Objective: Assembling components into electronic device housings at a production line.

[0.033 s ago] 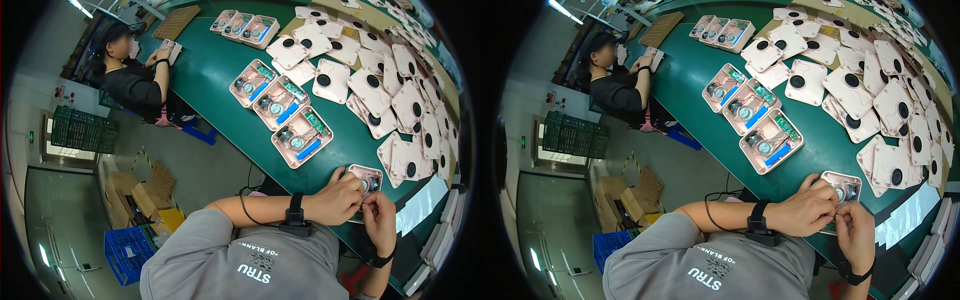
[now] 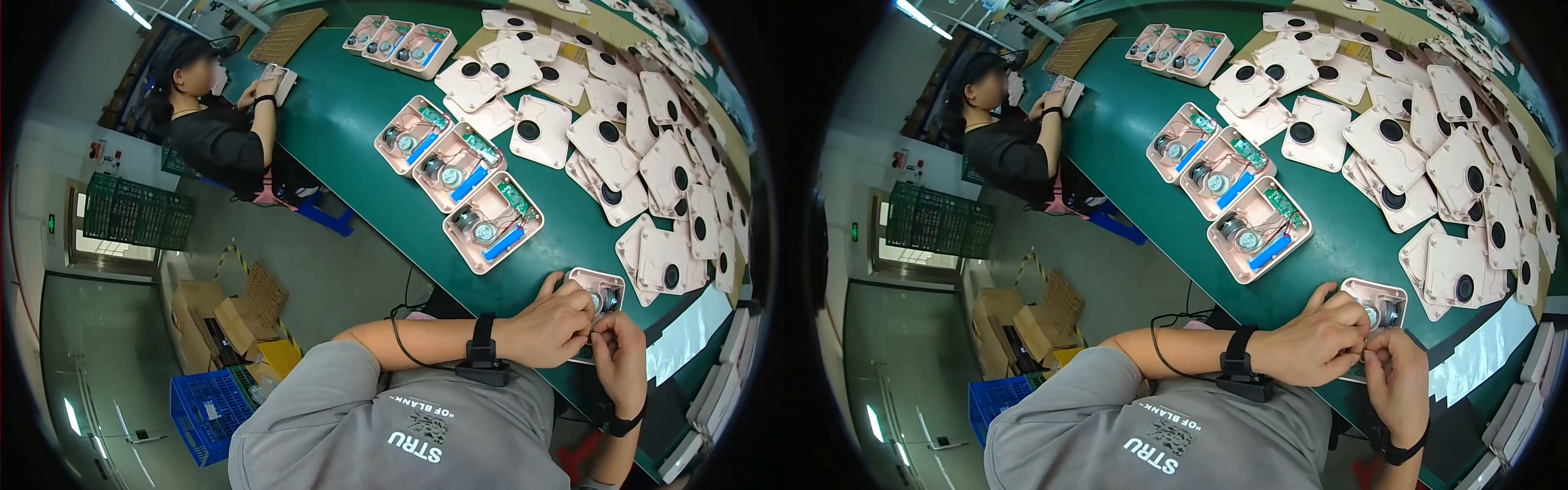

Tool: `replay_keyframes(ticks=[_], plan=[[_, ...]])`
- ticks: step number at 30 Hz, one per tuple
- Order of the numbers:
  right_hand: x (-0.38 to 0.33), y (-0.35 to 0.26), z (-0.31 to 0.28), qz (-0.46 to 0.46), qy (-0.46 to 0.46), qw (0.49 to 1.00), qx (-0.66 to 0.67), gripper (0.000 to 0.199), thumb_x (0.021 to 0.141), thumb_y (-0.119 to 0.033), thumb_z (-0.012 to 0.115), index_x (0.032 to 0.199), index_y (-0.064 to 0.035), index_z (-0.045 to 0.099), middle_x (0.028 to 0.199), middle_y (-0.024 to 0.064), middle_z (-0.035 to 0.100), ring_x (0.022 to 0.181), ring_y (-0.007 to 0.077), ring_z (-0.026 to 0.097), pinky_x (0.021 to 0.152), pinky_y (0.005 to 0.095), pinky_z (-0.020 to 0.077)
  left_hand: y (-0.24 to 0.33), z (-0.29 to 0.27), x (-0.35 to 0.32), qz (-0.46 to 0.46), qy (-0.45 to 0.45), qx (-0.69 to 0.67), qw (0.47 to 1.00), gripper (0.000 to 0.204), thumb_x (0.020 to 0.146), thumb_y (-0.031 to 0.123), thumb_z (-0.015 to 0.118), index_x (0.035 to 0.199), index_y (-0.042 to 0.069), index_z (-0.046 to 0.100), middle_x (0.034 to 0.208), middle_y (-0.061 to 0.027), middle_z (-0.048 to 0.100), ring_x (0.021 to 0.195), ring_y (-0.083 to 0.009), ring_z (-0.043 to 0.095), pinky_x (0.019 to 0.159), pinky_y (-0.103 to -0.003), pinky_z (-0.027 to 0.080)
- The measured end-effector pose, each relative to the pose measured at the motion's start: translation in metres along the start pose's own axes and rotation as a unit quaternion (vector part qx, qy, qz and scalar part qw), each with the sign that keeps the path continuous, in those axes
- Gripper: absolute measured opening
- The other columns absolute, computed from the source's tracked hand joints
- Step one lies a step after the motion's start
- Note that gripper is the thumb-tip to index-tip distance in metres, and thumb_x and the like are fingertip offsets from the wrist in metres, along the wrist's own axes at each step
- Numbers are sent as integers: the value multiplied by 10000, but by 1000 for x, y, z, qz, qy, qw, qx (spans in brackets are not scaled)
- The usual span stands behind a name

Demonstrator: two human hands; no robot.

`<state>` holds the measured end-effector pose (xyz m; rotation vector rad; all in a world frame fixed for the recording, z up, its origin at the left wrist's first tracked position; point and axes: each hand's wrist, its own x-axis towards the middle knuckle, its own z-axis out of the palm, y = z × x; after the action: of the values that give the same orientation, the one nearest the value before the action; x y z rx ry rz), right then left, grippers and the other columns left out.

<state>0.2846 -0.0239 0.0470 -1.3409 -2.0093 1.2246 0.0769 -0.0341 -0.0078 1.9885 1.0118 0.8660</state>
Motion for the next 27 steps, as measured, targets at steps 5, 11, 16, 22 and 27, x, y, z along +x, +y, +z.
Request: replay_keyframes(ticks=[5, 11, 16, 22, 27], plan=[[-2, 12, 7, -5, 22, 999, 43, 115, 956, 103, 638, 997, 5, 594, 820, 12, 592, 708, 64, 539, 616, 227, 449, 0, 0, 1, -3, 8, -1, 1000, 119, 878, 141, 765, 842, 58, 688, 1078, -54, 602, 1132, -285, 545, 1144, -609, 283], [-5, 14, 22, 83, 98, 976, 174, 102, 977, 101, 626, 1011, 8, 600, 877, 2, 606, 745, 44, 553, 628, 207, 449, -3, 9, -3, 26, 74, 30, 997, 110, 836, 116, 788, 825, 72, 688, 1041, -36, 622, 1091, -270, 575, 1145, -608, 311], [-6, 12, 11, 110, 67, 984, 127, 90, 960, 108, 622, 992, 26, 605, 905, 51, 623, 744, 91, 590, 639, 247, 480, -9, 18, 2, 67, 130, 52, 988, 134, 792, 97, 813, 823, 72, 686, 1016, -28, 648, 1028, -262, 604, 1126, -610, 358], [-5, 2, 13, -2, 82, 997, 9, 132, 906, 115, 650, 998, 30, 610, 892, 132, 614, 728, 233, 619, 651, 336, 502, -10, 20, 3, 81, 141, 74, 984, 142, 779, 89, 813, 821, 69, 679, 1021, -37, 658, 1000, -268, 606, 1087, -602, 410], [-5, -3, 9, -67, 78, 992, -79, 160, 874, 107, 657, 1002, 27, 606, 913, 192, 597, 787, 387, 614, 685, 424, 505, -10, 18, 6, 108, 144, 59, 982, 155, 769, 75, 809, 814, 70, 660, 1036, -56, 657, 999, -289, 604, 1035, -578, 459]])
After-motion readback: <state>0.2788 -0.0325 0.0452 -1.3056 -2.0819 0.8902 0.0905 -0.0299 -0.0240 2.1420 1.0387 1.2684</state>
